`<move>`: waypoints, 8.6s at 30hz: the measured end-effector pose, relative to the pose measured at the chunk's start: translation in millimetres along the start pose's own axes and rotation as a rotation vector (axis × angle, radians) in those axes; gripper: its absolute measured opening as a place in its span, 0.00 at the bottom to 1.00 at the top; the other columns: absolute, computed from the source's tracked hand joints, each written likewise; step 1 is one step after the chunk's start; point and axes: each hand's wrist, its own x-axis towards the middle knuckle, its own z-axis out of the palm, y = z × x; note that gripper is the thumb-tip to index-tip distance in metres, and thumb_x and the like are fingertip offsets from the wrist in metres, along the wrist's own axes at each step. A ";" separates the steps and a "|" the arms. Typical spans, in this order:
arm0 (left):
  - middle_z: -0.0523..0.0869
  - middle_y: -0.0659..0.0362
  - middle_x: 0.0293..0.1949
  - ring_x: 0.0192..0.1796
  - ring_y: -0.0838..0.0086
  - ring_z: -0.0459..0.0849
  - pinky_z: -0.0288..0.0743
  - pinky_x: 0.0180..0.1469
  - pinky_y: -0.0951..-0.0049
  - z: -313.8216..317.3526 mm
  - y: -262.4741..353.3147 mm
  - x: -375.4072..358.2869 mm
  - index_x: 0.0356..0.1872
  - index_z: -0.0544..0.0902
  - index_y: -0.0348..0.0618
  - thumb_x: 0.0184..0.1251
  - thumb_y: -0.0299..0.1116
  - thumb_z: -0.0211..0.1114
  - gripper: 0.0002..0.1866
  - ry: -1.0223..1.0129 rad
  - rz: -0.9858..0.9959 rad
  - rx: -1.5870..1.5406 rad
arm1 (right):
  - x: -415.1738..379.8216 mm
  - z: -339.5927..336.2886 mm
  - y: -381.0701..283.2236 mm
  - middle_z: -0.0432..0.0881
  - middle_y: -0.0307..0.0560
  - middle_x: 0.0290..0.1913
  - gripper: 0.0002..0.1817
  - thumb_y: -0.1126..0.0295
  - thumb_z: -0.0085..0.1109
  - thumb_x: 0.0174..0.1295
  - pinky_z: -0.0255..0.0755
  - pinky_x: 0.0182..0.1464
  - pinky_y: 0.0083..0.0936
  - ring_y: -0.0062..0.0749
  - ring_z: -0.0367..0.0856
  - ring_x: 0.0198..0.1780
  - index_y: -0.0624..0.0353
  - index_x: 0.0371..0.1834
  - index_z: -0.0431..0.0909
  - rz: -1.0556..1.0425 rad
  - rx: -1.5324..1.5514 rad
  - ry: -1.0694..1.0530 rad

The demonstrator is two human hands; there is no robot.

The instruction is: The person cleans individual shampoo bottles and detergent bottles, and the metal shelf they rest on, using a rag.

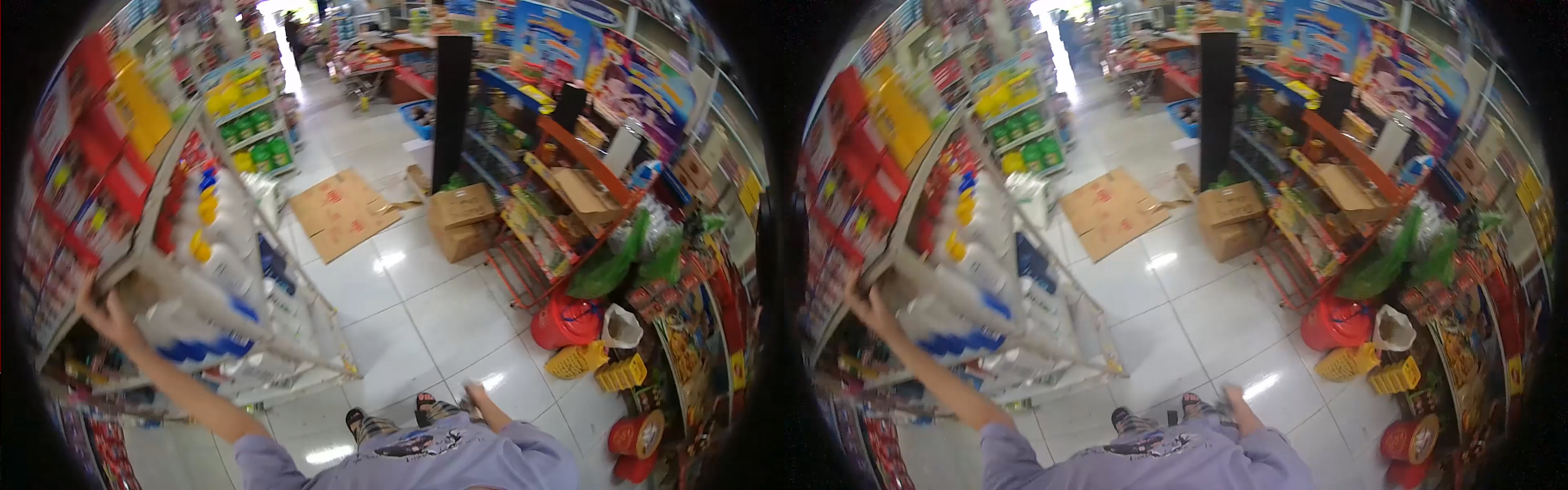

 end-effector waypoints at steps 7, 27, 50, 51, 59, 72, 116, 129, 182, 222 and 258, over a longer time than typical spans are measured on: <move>0.72 0.54 0.45 0.48 0.67 0.70 0.62 0.52 0.72 -14.1 39.6 16.7 0.44 0.72 0.37 0.48 0.22 0.53 0.17 -0.217 0.114 0.109 | -97.8 263.2 -319.5 0.71 0.47 0.38 0.25 0.53 0.50 0.56 0.65 0.44 0.25 0.30 0.69 0.40 0.63 0.46 0.62 -0.873 0.275 -0.284; 0.72 0.55 0.36 0.40 0.68 0.66 0.59 0.45 0.72 -10.4 19.5 19.0 0.39 0.73 0.34 0.48 0.24 0.55 0.14 -0.183 0.230 -0.002 | -293.8 304.2 -359.1 0.78 0.50 0.26 0.12 0.66 0.55 0.47 0.65 0.34 0.23 0.28 0.74 0.30 0.67 0.23 0.74 -1.130 0.398 -0.360; 0.71 0.59 0.33 0.40 0.69 0.65 0.56 0.45 0.72 -13.2 28.2 20.6 0.38 0.75 0.40 0.48 0.28 0.56 0.13 -0.195 0.105 -0.070 | -465.7 218.1 -478.4 0.68 0.49 0.35 0.10 0.73 0.49 0.45 0.59 0.41 0.30 0.37 0.65 0.37 0.61 0.32 0.67 -2.273 1.159 -0.080; 0.71 0.59 0.33 0.39 0.69 0.65 0.55 0.46 0.71 -13.7 28.5 20.5 0.38 0.75 0.41 0.47 0.29 0.57 0.14 -0.209 0.095 -0.052 | -484.0 210.0 -495.0 0.68 0.49 0.37 0.10 0.73 0.50 0.45 0.59 0.41 0.30 0.38 0.65 0.38 0.60 0.33 0.67 -2.331 1.024 0.002; 0.72 0.60 0.32 0.39 0.68 0.66 0.53 0.47 0.70 -16.3 33.0 21.9 0.38 0.75 0.43 0.44 0.32 0.60 0.16 -0.219 0.135 0.025 | -485.3 251.5 -497.2 0.64 0.51 0.43 0.13 0.75 0.59 0.41 0.60 0.49 0.31 0.41 0.63 0.49 0.56 0.33 0.73 -2.394 0.443 0.116; 0.76 0.57 0.34 0.41 0.66 0.70 0.56 0.50 0.69 -9.9 33.8 21.4 0.34 0.76 0.41 0.42 0.26 0.57 0.13 -0.099 0.139 0.033 | -407.4 261.5 -448.4 0.62 0.52 0.41 0.16 0.79 0.60 0.37 0.61 0.45 0.27 0.41 0.64 0.42 0.60 0.28 0.64 -2.153 0.378 -0.266; 0.75 0.61 0.32 0.40 0.69 0.67 0.54 0.44 0.73 -8.4 29.6 21.0 0.33 0.76 0.46 0.43 0.31 0.58 0.11 -0.087 0.127 0.061 | -462.3 237.4 -515.9 0.64 0.39 0.36 0.27 0.73 0.59 0.31 0.56 0.47 0.18 0.22 0.62 0.41 0.57 0.38 0.57 -1.564 0.284 -0.990; 0.75 0.60 0.34 0.42 0.69 0.68 0.52 0.46 0.73 -8.4 27.4 19.5 0.34 0.76 0.47 0.42 0.29 0.59 0.13 -0.083 0.131 0.085 | -392.4 256.7 -468.8 0.70 0.40 0.41 0.38 0.69 0.62 0.30 0.67 0.45 0.22 0.22 0.73 0.40 0.61 0.52 0.58 -1.411 0.114 -1.024; 0.75 0.59 0.39 0.43 0.68 0.67 0.52 0.49 0.72 -6.9 21.3 16.8 0.39 0.73 0.44 0.45 0.30 0.58 0.15 -0.113 0.213 0.210 | -409.3 274.3 -421.7 0.61 0.43 0.30 0.23 0.77 0.62 0.29 0.61 0.36 0.21 0.31 0.62 0.33 0.61 0.29 0.60 -1.701 0.308 -0.200; 0.75 0.57 0.40 0.45 0.67 0.68 0.53 0.51 0.71 -9.8 25.1 17.0 0.39 0.74 0.42 0.44 0.29 0.57 0.15 -0.123 0.204 0.121 | -408.6 284.3 -420.6 0.61 0.52 0.35 0.26 0.75 0.64 0.31 0.60 0.37 0.33 0.45 0.63 0.37 0.61 0.34 0.58 -1.936 0.243 0.076; 0.75 0.58 0.40 0.44 0.68 0.69 0.55 0.51 0.70 -14.5 34.6 17.4 0.40 0.74 0.44 0.48 0.30 0.57 0.15 -0.147 0.176 0.191 | -348.3 296.4 -355.8 0.60 0.57 0.40 0.27 0.76 0.62 0.33 0.60 0.43 0.37 0.51 0.63 0.42 0.61 0.36 0.55 -1.766 -0.002 0.001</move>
